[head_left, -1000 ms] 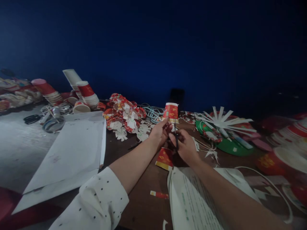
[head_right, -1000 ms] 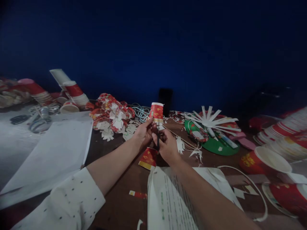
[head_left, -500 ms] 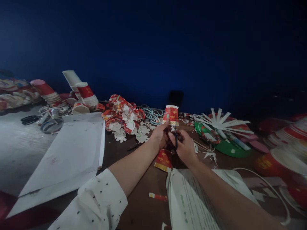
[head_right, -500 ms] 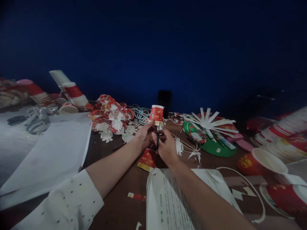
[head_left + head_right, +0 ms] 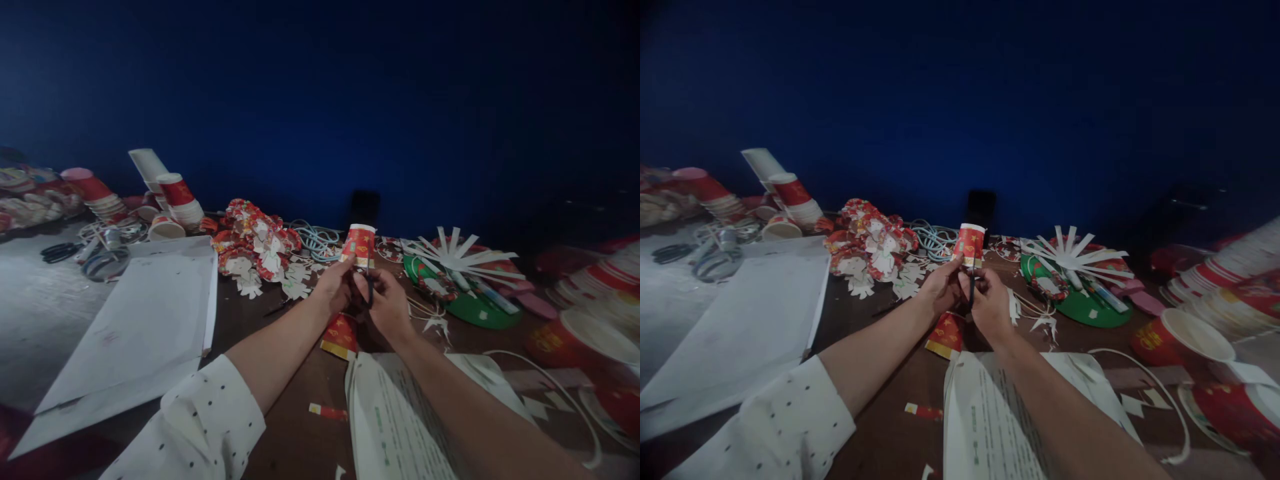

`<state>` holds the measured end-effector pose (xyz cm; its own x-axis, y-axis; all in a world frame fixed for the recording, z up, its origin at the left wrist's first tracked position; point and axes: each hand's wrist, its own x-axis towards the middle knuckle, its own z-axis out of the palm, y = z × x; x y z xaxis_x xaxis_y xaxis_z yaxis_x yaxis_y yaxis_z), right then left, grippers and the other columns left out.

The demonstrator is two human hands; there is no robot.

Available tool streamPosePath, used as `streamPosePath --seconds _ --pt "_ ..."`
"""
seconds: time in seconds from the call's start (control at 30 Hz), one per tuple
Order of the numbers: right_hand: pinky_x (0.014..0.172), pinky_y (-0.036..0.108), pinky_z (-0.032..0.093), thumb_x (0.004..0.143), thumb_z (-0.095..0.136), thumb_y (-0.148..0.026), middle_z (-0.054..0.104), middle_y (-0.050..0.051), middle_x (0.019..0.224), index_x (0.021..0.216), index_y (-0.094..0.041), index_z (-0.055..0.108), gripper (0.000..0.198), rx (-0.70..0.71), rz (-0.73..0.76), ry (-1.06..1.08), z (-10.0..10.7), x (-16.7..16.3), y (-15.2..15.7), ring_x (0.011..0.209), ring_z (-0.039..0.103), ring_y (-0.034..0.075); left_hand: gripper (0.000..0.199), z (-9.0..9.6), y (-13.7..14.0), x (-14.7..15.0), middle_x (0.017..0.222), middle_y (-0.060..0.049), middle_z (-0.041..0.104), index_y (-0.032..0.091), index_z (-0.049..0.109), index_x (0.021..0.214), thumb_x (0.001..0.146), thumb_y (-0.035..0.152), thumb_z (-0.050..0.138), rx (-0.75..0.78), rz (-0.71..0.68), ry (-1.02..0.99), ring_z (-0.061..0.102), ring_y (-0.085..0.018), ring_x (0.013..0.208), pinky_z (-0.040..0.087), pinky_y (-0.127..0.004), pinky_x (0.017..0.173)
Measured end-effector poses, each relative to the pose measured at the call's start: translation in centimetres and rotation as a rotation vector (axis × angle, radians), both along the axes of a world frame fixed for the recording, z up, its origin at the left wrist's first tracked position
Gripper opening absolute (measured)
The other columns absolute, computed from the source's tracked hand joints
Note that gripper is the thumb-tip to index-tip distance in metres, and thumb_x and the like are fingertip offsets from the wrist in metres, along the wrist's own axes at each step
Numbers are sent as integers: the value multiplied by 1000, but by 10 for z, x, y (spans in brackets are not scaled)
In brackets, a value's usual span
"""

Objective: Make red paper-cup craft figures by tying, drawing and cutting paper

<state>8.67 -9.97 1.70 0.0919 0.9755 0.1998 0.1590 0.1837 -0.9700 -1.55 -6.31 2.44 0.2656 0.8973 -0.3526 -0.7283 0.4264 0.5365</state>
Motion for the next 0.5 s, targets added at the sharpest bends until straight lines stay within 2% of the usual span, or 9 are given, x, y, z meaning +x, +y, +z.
streamPosePath --seconds 0.13,0.33,0.5 --pt "47 24 41 65 71 -55 63 0 61 86 -17 63 44 -33 -53 59 6 -4 1 51 53 12 29 -8 1 4 47 2 55 15 55 65 76 37 68 87 27 23 53 -12 40 43 -23 45" --pt "45 24 40 65 75 -48 59 -4 55 81 -19 61 36 -30 10 151 1 0 3 46 51 12 39 -14 3 4 45 -1 54 13 54 61 78 47 63 172 -99 55 49 -12 35 38 -24 38" --pt "44 23 40 65 76 -43 56 -5 53 80 -19 59 33 -61 17 189 4 5 -1 46 50 11 19 -8 8 -4 53 1 55 12 56 69 78 23 68 78 108 -92 52 -7 45 41 -16 44"
